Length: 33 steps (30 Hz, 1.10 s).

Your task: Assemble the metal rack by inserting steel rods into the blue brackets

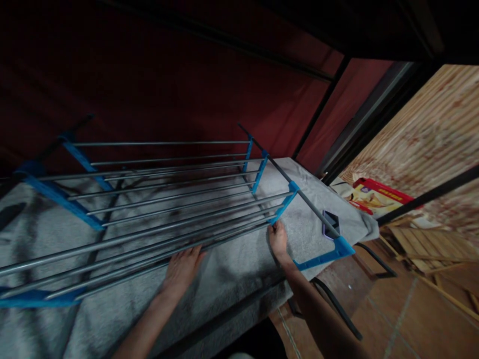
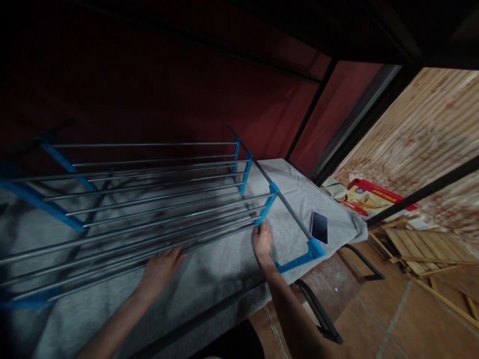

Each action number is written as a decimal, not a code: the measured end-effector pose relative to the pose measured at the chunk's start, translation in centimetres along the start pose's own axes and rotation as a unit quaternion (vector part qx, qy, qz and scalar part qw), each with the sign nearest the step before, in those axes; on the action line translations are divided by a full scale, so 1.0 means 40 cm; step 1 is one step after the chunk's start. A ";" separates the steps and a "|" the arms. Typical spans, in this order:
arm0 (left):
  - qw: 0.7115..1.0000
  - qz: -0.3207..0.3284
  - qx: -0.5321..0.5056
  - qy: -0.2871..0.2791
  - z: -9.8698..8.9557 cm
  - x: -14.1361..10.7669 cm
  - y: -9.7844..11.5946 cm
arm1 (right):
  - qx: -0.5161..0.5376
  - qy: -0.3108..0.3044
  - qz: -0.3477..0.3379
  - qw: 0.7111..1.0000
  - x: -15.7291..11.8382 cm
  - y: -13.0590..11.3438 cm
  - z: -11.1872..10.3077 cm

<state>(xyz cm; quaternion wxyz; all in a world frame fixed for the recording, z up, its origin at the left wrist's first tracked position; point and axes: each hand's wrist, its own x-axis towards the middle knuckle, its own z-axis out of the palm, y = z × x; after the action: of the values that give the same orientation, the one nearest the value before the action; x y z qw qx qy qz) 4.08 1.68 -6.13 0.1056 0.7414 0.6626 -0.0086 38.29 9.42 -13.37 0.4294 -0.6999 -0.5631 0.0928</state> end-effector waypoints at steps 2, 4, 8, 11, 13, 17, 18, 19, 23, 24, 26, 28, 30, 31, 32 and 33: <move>1.000 -0.010 0.010 0.006 0.006 -0.014 -0.022 | -0.003 0.004 -0.002 1.000 -0.001 0.003 0.001; 1.000 -0.006 0.012 0.004 0.007 -0.019 -0.033 | -0.003 0.005 -0.005 1.000 -0.001 0.006 0.001; 1.000 0.009 -0.008 -0.010 0.001 -0.017 -0.033 | -0.003 0.003 -0.010 1.000 -0.002 0.014 0.001; 1.000 0.009 -0.018 -0.015 0.001 -0.015 -0.031 | -0.003 0.003 -0.010 1.000 -0.002 0.020 0.002; 1.000 0.007 -0.022 -0.014 0.003 -0.015 -0.032 | -0.004 0.004 -0.011 1.000 -0.003 0.023 0.002; 0.999 0.013 -0.035 -0.010 0.006 -0.017 -0.034 | -0.007 0.000 -0.014 1.000 -0.003 0.031 0.002; 0.999 0.015 -0.039 -0.007 0.005 -0.017 -0.034 | -0.008 0.000 -0.014 1.000 -0.003 0.033 0.003; 0.999 0.017 -0.042 -0.004 0.005 -0.018 -0.034 | -0.009 -0.001 -0.014 1.000 -0.002 0.034 0.003; 0.998 0.018 -0.052 0.016 0.003 -0.018 -0.032 | -0.016 -0.001 -0.017 1.000 -0.002 0.036 0.006; 0.998 0.019 -0.055 0.022 0.003 -0.019 -0.030 | -0.018 -0.001 -0.018 1.000 -0.002 0.036 0.006; 0.997 0.021 -0.062 0.037 0.002 -0.023 -0.027 | -0.020 0.000 -0.021 1.000 -0.002 0.036 0.006; 0.996 0.024 -0.068 0.053 0.007 -0.035 -0.025 | -0.020 -0.002 -0.024 0.999 -0.001 0.036 0.006; 0.991 0.028 -0.088 0.094 0.020 -0.058 -0.031 | -0.017 -0.005 -0.027 0.999 0.000 0.038 0.004; 0.986 0.025 -0.108 0.126 0.030 -0.074 -0.040 | -0.016 -0.006 -0.028 0.999 0.001 0.039 0.004; 0.977 0.015 -0.133 0.163 0.042 -0.094 -0.054 | -0.014 -0.008 -0.029 0.999 0.002 0.041 0.003; 0.965 -0.005 -0.164 0.205 0.055 -0.116 -0.073 | -0.013 -0.010 -0.029 0.999 0.002 0.042 0.002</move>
<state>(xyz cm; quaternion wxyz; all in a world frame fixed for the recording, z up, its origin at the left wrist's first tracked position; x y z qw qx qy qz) 0.92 -2.94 -8.01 0.0873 0.6968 0.6660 0.2516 39.46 9.55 -14.60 0.4172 -0.6879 -0.5885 0.0806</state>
